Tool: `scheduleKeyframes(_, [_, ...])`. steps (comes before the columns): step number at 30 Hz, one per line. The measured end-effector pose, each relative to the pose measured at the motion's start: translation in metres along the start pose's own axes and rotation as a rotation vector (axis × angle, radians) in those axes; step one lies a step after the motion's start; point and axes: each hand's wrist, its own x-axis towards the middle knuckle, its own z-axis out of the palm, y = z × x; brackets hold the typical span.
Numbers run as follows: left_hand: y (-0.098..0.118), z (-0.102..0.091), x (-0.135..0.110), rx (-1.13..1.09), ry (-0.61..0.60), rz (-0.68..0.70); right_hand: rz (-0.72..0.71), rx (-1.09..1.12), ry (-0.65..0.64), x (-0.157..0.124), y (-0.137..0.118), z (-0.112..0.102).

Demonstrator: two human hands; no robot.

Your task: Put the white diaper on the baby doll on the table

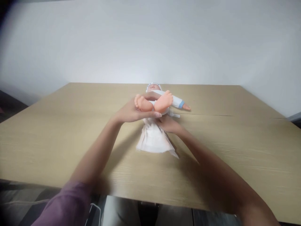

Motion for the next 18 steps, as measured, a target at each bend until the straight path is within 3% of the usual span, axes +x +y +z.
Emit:
scheduleKeyframes(3, [-0.002,0.011,-0.008,-0.002,-0.007,0.013,0.075,-0.044,-0.131,-0.041,-0.016,-0.019])
scheduleKeyframes(6, [-0.005,0.027,-0.018,0.017,-0.017,0.03,0.148,-0.089,0.042,-0.075,-0.039,-0.031])
scheduleKeyframes(9, [-0.006,0.04,-0.03,0.049,-0.025,0.041,0.071,-0.053,0.247,-0.09,-0.059,-0.033])
scheduleKeyframes(11, [-0.005,0.044,-0.04,0.09,-0.03,0.05,-0.002,0.016,0.262,-0.091,-0.066,-0.035])
scheduleKeyframes(14, [-0.005,0.04,-0.062,0.193,-0.045,0.043,-0.082,0.099,0.178,-0.092,-0.06,-0.044])
scheduleKeyframes(18, [-0.018,0.026,-0.101,0.285,-0.111,-0.052,-0.252,0.045,0.026,-0.106,-0.024,-0.058])
